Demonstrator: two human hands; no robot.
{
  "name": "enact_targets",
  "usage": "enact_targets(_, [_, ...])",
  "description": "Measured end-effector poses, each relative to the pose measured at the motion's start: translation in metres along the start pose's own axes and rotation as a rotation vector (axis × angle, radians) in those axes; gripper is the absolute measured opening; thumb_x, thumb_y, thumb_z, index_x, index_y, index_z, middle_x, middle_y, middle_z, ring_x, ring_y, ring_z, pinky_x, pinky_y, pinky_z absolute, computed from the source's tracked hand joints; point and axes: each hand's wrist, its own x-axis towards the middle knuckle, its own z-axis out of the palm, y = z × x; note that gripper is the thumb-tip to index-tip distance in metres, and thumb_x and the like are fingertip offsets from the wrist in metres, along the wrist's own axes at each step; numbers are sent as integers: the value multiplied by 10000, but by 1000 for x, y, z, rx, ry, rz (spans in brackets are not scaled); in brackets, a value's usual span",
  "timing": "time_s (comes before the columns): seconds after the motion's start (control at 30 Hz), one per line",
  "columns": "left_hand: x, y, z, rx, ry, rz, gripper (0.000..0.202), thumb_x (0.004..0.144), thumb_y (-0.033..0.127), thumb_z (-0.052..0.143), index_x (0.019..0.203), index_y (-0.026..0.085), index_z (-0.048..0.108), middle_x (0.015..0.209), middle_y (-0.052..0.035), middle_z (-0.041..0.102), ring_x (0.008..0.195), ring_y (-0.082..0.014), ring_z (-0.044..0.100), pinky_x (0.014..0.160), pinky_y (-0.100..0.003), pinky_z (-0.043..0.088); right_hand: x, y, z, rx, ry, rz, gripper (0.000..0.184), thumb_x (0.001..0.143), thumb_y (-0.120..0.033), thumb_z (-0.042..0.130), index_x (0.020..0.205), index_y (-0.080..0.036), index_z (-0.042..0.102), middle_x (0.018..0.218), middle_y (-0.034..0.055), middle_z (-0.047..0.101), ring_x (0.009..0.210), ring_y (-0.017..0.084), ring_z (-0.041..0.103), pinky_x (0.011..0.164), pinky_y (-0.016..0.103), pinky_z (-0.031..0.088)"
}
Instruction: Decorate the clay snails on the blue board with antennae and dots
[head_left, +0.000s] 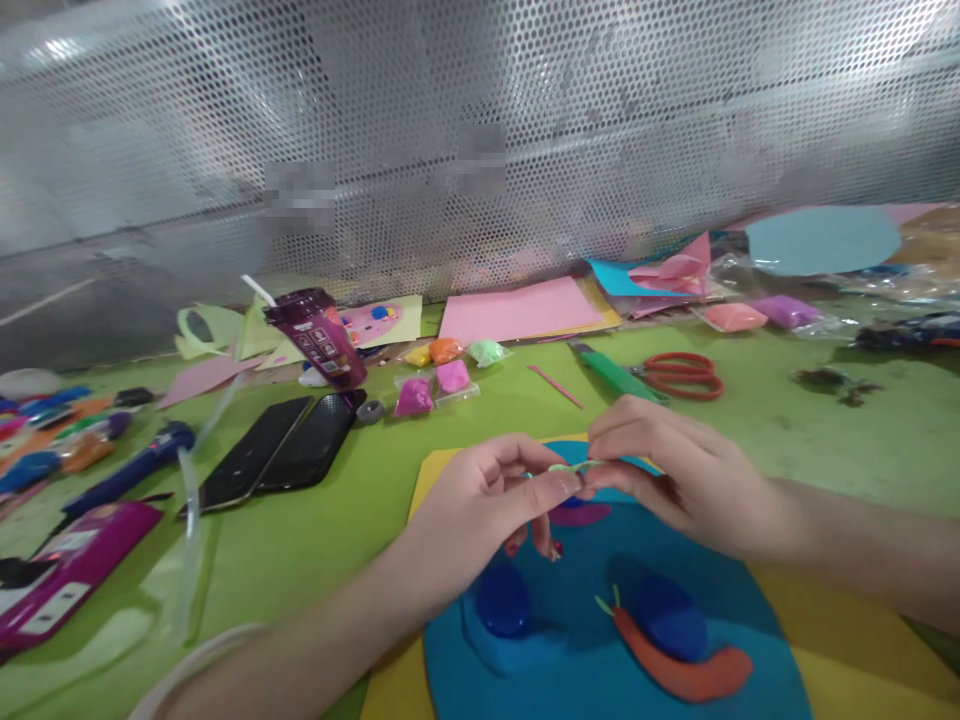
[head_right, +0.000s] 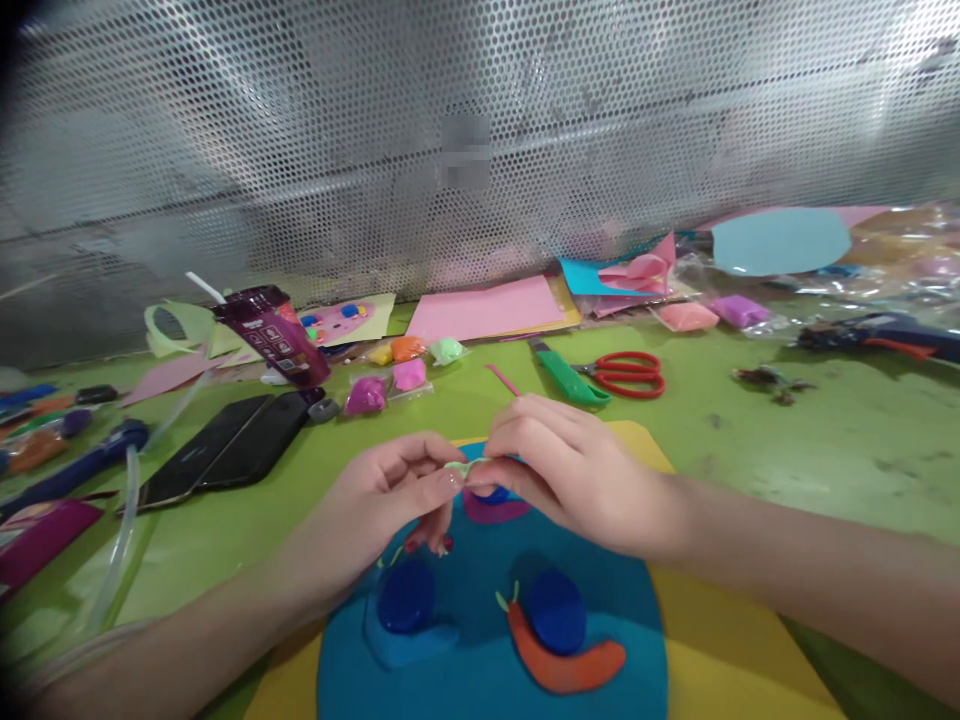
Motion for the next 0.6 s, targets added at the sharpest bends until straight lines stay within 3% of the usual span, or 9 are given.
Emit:
enact_targets(0.07, [0,0,-1,-7,13,-3,197,745,349,657,766,183,553,503,73,535,432,-73,502,456,-193,376,-1,1,0,28,19,-11,44,891,-148,469,920,-164,499,811,52,577,761,120,556,635,225,480])
enact_targets(0.2, [-1,1,-1,15,21,9,185,761,348,650,782,193,551,541,74,533,471,-83,546,484,-198,408,-6,1,2,56,4,-3,221,867,-66,453,1057,-164,505,934,76,602,866,128,574,709,245,495])
enact_targets(0.33, [-2,2,-1,87,-1,33,174,822,349,573,890,198,624,537,52,570,478,-89,560,445,-183,380,-6,2,2,-1,-23,-29,284,866,-42,414,1121,-134,498,962,89,607,894,134,567,742,246,492])
enact_targets(0.47, [-3,0,-2,137,22,24,279,840,371,538,1027,190,638,515,28,601,449,-91,524,430,-185,368,-4,4,2,-64,0,-38,187,873,-102,473,1051,-139,518,890,74,620,815,135,571,702,250,489])
enact_targets(0.6, [-3,0,-2,148,56,34,235,839,363,540,966,205,659,497,35,586,439,-83,493,424,-176,346,-3,5,1,-113,28,-66,84,838,-173,575,904,-162,525,790,44,614,722,130,560,623,249,468])
